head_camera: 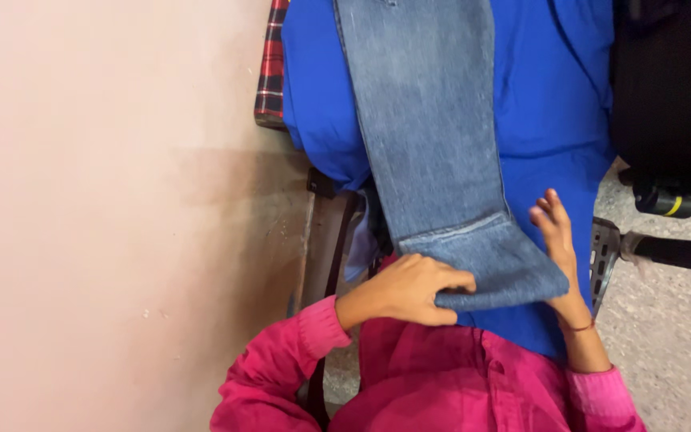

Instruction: The person folds a pair of jeans and a blue shirt, then places the folded jeans into an open suitcase.

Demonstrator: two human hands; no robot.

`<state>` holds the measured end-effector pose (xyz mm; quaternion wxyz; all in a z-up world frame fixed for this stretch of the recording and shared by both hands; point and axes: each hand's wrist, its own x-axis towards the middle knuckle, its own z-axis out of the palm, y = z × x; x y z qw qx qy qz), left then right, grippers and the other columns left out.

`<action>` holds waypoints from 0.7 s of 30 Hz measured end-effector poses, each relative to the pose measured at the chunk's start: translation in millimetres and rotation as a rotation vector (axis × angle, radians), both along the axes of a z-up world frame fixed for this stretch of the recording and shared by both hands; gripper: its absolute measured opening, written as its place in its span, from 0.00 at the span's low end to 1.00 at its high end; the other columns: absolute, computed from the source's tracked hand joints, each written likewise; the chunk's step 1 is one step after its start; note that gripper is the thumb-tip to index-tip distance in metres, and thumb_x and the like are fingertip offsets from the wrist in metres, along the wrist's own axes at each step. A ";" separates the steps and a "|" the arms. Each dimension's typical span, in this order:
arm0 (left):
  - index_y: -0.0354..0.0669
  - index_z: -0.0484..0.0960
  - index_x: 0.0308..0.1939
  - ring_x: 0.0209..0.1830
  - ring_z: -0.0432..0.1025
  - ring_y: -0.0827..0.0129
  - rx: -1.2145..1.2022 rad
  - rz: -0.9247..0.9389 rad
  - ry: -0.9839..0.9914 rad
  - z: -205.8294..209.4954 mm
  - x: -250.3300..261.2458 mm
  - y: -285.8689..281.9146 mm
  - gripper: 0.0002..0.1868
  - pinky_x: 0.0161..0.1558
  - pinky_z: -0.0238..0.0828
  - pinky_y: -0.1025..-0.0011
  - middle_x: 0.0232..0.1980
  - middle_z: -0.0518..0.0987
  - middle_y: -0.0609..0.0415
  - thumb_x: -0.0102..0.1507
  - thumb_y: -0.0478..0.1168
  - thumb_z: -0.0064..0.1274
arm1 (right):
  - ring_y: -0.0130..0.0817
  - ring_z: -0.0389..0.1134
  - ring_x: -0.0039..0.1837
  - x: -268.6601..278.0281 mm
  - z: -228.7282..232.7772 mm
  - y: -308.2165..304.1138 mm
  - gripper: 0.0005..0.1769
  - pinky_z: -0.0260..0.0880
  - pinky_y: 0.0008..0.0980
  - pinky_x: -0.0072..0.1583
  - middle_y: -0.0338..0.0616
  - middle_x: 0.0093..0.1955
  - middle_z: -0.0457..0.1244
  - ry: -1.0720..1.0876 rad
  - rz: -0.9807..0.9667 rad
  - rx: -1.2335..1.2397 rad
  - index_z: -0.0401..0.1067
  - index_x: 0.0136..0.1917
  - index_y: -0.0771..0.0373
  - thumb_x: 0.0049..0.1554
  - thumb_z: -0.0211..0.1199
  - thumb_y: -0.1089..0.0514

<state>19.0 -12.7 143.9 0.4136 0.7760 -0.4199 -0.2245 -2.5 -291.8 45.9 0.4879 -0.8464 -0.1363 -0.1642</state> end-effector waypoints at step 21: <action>0.51 0.83 0.45 0.55 0.73 0.53 -0.108 0.816 -0.586 -71.4 188.1 -6.0 0.11 0.56 0.71 0.60 0.51 0.80 0.50 0.60 0.46 0.60 | 0.41 0.66 0.66 27.2 0.5 -23.3 0.28 0.63 0.36 0.67 0.37 0.60 0.70 0.511 0.429 -0.537 0.83 0.46 0.54 0.40 0.56 0.77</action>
